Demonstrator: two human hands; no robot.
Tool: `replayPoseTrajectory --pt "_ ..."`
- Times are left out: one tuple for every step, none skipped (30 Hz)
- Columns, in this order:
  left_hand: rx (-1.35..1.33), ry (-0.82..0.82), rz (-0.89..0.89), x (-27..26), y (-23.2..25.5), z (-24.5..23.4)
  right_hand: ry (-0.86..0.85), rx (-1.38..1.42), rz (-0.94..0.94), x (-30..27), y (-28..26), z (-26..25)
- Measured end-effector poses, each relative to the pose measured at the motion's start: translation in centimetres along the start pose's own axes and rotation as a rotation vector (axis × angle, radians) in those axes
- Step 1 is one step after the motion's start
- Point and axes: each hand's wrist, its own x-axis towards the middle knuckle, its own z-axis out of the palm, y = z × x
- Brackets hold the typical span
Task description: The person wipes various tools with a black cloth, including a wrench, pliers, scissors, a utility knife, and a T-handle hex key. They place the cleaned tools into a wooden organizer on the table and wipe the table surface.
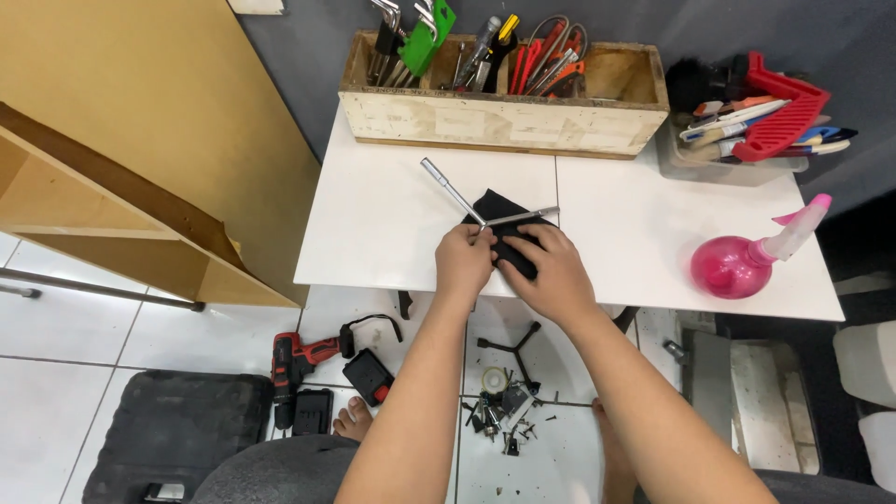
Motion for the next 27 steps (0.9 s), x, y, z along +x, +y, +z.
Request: replayPoseTrajectory --pt "0.001 -0.003 0.002 -0.2 0.2 0.2 0.002 -0.001 0.003 -0.2 0.2 0.0" --pt "0.053 0.022 0.001 -0.4 0.3 0.3 -0.006 -0.025 0.021 -0.4 0.3 0.0" --pt "0.105 0.047 0.001 -0.6 0.5 0.4 -0.014 -0.05 0.04 -0.6 0.4 0.0" --pt "0.104 0.046 0.001 -0.9 0.7 0.5 -0.014 -0.051 0.04 -0.7 0.5 0.1" --pt "0.204 0.077 0.046 -1.2 0.9 0.7 0.012 -0.045 0.037 -0.8 0.6 0.2" --pt "0.303 0.109 0.092 -1.4 1.2 0.8 0.038 -0.039 0.033 -0.9 0.7 0.2" --pt "0.301 0.11 0.092 -1.5 1.3 0.9 0.039 -0.04 0.033 -1.1 0.9 0.3" --pt "0.385 0.117 0.122 -1.5 1.3 1.0 0.04 -0.026 0.024 -1.1 1.0 0.3" --pt "0.469 0.126 0.153 -1.6 1.4 1.1 0.042 -0.012 0.015 -1.2 1.2 0.3" --pt "0.468 0.125 0.153 -1.9 1.7 1.0 0.042 -0.013 0.015 -1.3 1.4 0.6" --pt "0.527 0.136 0.169 -2.1 1.9 1.0 0.045 -0.037 0.016 -1.4 1.7 0.8" --pt "0.585 0.149 0.186 -2.3 2.2 0.9 0.05 -0.061 0.015 -1.4 2.0 1.1" --pt "0.585 0.15 0.187 -2.0 2.0 0.9 0.051 -0.062 0.014 -1.4 1.9 1.0" --pt "0.551 0.159 0.186 -1.9 1.7 0.9 0.056 -0.087 0.005 -1.5 1.8 1.0" --pt "0.518 0.168 0.186 -1.6 1.4 1.0 0.06 -0.112 -0.005 -1.6 1.7 1.0" --pt "0.518 0.168 0.185 -1.2 1.2 0.7 0.06 -0.112 -0.005 -1.5 2.0 1.2" --pt "0.512 0.213 0.209 -0.8 0.9 0.5 0.1 -0.142 -0.016 -1.5 2.3 1.4" --pt "0.507 0.26 0.231 -0.4 0.7 0.1 0.14 -0.169 -0.028 -1.4 2.5 1.6" --pt "0.51 0.262 0.23 -0.3 0.6 -0.4 0.14 -0.165 -0.029 -1.5 3.4 1.5" --pt "0.509 0.291 0.243 -0.3 0.5 -0.9 0.155 -0.224 -0.005 -1.8 4.3 1.4" --pt "0.509 0.32 0.256 -0.3 0.3 -1.4 0.169 -0.284 0.019 -2.0 5.1 1.4" --pt "0.51 0.323 0.254 -0.2 0.2 -1.6 0.169 -0.281 0.017 -2.0 5.7 1.1" --pt "0.534 0.323 0.237 -0.2 0.1 -1.9 0.167 -0.314 0.064 -2.1 6.2 0.8" --pt "0.556 0.322 0.218 -0.2 -0.1 -2.0 0.163 -0.349 0.112 -2.2 6.7 0.4" --pt "0.555 0.324 0.215 -0.1 -0.4 -2.0 0.161 -0.349 0.109 -2.2 7.1 0.1" --pt "0.558 0.326 0.219 0.0 -0.7 -2.0 0.166 -0.359 0.14 -2.2 7.4 -0.2" --pt "0.561 0.328 0.223 0.1 -1.0 -1.9 0.171 -0.369 0.171 -2.1 7.8 -0.6"
